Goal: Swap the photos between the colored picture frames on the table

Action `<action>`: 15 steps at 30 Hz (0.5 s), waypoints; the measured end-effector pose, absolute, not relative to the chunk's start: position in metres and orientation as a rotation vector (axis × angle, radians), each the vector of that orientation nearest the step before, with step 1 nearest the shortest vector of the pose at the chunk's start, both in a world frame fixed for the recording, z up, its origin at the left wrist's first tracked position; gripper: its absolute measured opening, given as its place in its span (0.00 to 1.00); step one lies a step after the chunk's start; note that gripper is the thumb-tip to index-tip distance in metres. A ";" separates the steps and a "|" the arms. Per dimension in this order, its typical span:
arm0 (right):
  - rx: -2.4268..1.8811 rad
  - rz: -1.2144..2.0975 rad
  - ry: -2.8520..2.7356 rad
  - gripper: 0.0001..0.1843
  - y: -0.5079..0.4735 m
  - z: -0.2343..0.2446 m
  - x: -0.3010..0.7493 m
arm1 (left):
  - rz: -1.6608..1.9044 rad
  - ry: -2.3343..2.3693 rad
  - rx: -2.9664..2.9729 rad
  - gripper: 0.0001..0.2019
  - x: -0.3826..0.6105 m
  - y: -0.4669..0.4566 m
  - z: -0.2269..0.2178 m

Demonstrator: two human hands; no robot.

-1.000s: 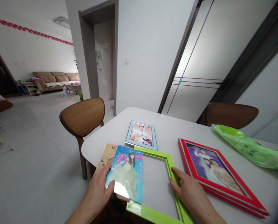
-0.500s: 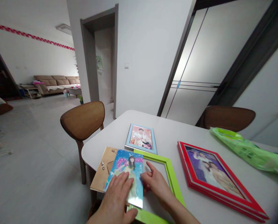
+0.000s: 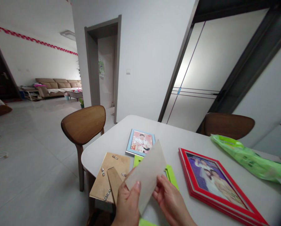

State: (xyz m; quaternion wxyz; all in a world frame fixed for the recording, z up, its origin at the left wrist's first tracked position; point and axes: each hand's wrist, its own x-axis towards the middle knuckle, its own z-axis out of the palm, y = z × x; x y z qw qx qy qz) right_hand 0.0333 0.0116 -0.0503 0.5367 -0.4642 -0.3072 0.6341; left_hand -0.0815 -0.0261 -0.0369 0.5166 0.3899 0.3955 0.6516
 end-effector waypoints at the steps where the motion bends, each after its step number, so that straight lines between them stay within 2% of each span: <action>1: -1.087 1.499 -0.713 0.24 0.012 -0.053 0.041 | 1.525 0.938 0.889 0.24 -0.080 -0.026 -0.040; 6: -1.333 1.427 -0.812 0.25 0.014 -0.050 0.086 | 1.388 1.106 1.096 0.28 -0.098 -0.021 -0.063; 10: -1.434 1.457 -0.959 0.27 0.020 -0.051 0.100 | 0.996 1.338 1.640 0.27 -0.110 -0.024 -0.072; 15: -1.468 1.411 -1.072 0.29 0.031 -0.064 0.091 | 0.666 1.323 2.068 0.31 -0.109 -0.029 -0.076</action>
